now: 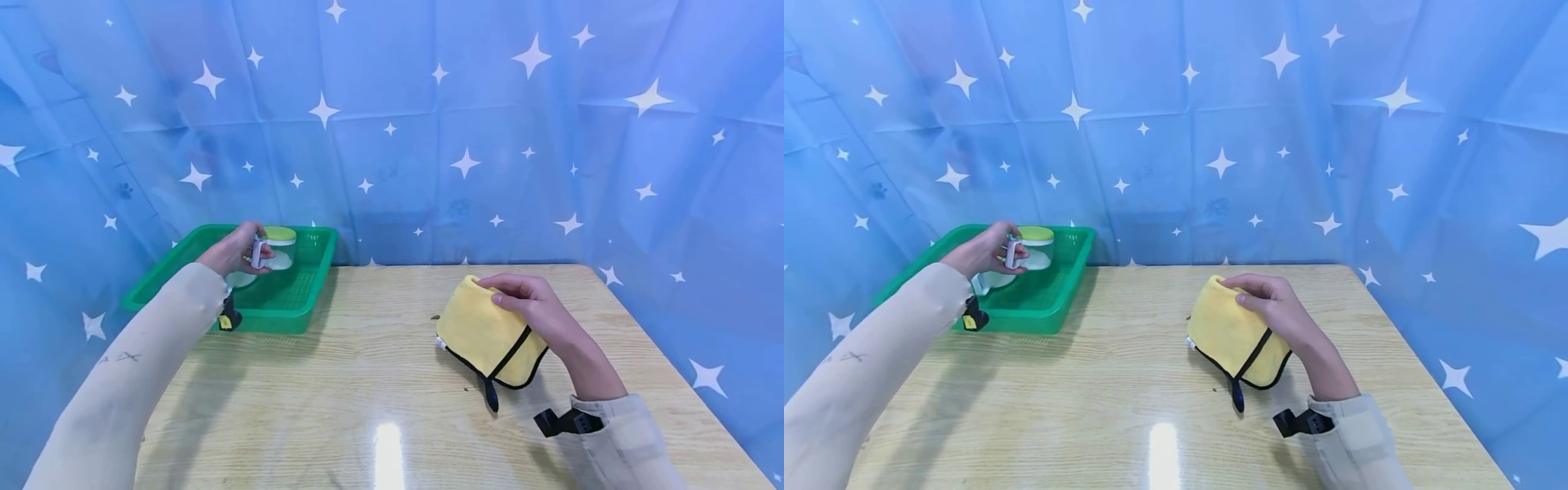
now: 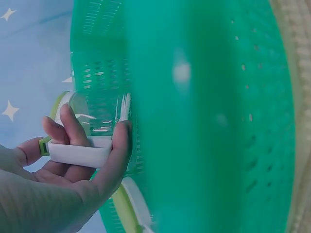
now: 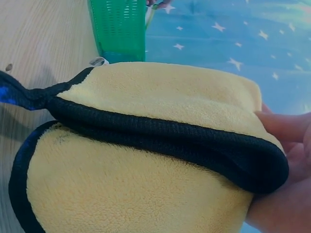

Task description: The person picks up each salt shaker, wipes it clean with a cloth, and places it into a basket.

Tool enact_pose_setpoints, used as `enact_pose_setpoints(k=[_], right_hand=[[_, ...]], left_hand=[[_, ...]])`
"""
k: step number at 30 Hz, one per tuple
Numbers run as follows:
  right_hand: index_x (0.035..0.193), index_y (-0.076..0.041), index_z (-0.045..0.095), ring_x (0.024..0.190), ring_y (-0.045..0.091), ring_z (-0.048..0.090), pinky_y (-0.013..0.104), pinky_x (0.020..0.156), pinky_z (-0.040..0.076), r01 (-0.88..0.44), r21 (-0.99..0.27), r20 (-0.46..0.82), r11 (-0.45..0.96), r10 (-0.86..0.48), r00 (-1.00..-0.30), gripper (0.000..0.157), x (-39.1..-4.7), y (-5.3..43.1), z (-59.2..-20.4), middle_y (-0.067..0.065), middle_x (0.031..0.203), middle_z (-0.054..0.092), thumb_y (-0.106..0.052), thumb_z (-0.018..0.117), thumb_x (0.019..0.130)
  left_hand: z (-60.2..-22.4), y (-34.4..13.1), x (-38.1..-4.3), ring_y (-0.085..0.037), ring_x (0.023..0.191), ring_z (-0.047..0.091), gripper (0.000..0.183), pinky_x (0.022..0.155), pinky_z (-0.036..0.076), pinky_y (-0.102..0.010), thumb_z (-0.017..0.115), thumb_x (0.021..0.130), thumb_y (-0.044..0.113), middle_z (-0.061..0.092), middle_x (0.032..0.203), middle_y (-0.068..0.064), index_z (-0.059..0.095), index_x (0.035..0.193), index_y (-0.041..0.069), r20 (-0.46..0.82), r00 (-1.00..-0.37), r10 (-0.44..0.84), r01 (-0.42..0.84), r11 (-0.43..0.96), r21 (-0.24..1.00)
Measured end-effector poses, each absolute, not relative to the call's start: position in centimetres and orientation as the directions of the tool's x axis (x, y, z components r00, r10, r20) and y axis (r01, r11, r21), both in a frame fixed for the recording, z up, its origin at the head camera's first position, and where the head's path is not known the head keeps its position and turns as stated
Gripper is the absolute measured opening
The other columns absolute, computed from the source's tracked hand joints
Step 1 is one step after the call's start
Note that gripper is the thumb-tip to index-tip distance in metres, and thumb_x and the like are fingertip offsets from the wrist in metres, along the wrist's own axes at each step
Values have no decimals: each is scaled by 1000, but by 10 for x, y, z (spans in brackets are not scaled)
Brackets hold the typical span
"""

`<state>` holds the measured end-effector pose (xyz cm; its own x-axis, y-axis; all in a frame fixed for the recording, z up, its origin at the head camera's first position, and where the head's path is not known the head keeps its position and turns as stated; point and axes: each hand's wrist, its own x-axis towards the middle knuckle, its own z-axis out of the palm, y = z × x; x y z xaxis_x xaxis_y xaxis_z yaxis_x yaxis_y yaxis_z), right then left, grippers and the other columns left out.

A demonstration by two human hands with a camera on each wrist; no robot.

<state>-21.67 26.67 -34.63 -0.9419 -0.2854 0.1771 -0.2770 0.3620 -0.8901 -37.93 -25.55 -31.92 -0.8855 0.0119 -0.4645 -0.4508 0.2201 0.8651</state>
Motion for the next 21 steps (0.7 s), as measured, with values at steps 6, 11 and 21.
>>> enact_pose_setpoints(k=[6,11,21], right_hand=[[131,-12,70,107,4,66,22,83,54,-278,-891,178,358,-288,-941,30,-217,266,-347,-1,138,68,-11,58,104],[133,-7,68,103,6,67,23,81,54,-270,-897,168,350,-296,-940,31,-217,267,-347,-7,135,68,-12,58,105],[133,-9,68,103,5,66,23,82,54,-268,-894,164,360,-293,-942,30,-215,269,-344,-3,137,67,-13,58,105]], left_hand=[[-338,-261,-376,-22,94,65,44,106,48,-53,27,108,28,65,78,0,36,140,-2,-511,-859,45,-490,221,843],[-349,-264,-374,-21,95,69,56,116,38,-55,25,109,26,65,78,1,16,156,-2,-529,-844,91,-506,197,840],[-350,-269,-373,-48,151,30,59,124,26,-61,19,111,23,38,149,-30,2,161,-4,-557,-809,187,-504,266,822]])
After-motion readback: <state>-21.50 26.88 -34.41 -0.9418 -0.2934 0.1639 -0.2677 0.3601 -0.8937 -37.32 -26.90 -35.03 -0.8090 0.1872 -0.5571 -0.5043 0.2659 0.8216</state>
